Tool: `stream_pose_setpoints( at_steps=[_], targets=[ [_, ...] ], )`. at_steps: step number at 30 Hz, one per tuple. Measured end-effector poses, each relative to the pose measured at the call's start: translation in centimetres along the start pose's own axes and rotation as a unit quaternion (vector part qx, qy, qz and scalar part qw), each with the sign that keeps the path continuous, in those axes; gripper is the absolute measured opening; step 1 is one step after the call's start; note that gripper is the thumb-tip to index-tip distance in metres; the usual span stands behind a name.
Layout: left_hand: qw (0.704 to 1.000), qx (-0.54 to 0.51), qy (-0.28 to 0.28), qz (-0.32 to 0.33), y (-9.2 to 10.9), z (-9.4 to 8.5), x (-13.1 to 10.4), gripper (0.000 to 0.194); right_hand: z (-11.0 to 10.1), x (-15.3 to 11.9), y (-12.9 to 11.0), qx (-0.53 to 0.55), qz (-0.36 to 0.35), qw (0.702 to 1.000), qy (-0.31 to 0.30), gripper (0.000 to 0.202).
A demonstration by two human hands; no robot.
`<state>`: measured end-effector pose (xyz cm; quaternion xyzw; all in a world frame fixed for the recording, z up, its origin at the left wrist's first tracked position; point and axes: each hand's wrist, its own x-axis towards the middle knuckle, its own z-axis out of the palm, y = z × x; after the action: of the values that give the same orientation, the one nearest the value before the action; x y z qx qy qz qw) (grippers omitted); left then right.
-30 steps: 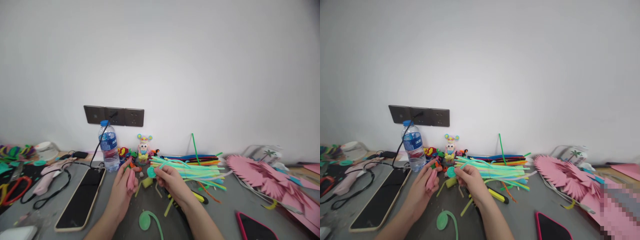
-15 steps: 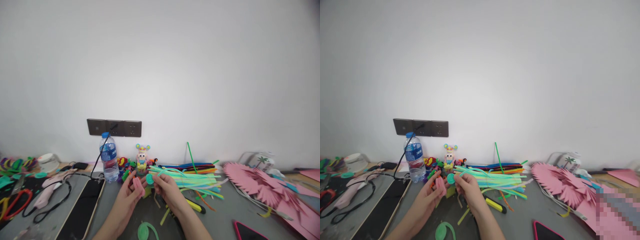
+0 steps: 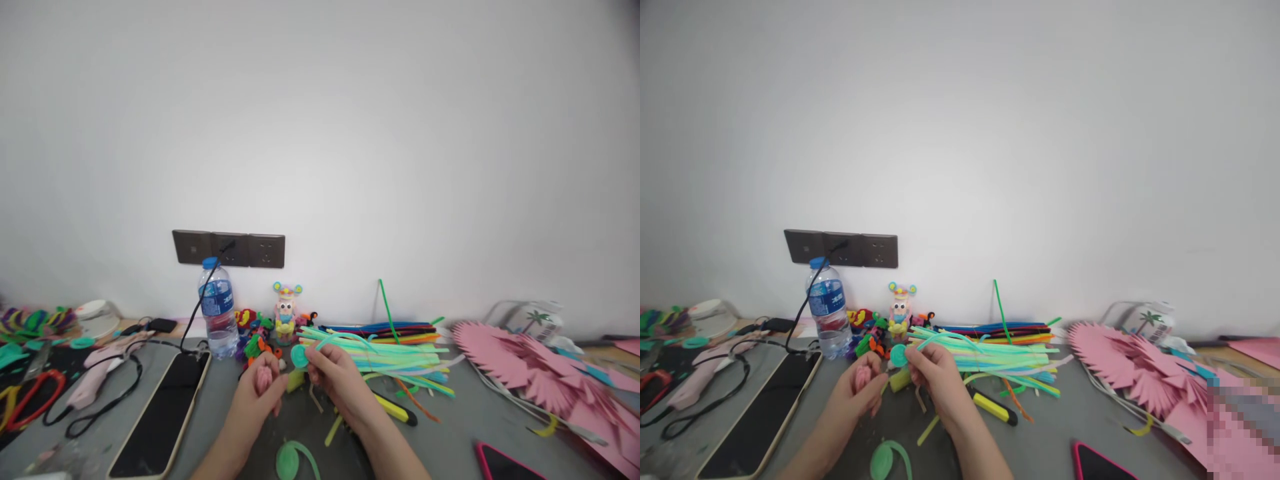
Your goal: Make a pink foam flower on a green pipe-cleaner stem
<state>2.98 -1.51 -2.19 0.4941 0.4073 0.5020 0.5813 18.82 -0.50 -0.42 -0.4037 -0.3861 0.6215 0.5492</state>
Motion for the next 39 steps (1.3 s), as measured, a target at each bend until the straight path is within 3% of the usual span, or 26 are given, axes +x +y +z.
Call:
stream_pose_setpoints(
  at_steps=[6, 12, 18, 26, 32, 39],
  targets=[
    [0.975, 0.168, 0.009, 0.144, 1.5, 0.0, -0.8, 0.035, 0.9, -0.9, -0.2, -0.026, -0.003, 0.994, -0.103, 0.041],
    [0.954, 0.253, -0.056, 0.150, 0.9, -0.2, -1.0, 0.026, 1.1, -1.6, -0.4, -0.011, -0.011, 0.984, -0.178, 0.038],
    [0.955, 0.240, -0.083, 0.153, 0.2, -0.1, -1.0, 0.007, 1.0, -1.3, 0.0, -0.016, 0.021, 0.989, -0.142, 0.038],
    [0.952, 0.242, -0.066, 0.177, 0.7, 0.0, -1.0, 0.010, 0.8, -0.9, -0.4, 0.035, 0.033, 0.996, -0.076, 0.044],
    [0.983, 0.159, -0.004, 0.090, 1.0, -0.3, -0.5, 0.023, 0.8, -0.9, -0.7, -0.083, -0.010, 0.995, -0.053, 0.045],
    [0.991, 0.122, -0.050, 0.021, 0.9, 0.1, 0.0, 0.034, 0.8, -0.5, -0.1, -0.148, -0.028, 0.987, -0.055, 0.043]
  ],
)
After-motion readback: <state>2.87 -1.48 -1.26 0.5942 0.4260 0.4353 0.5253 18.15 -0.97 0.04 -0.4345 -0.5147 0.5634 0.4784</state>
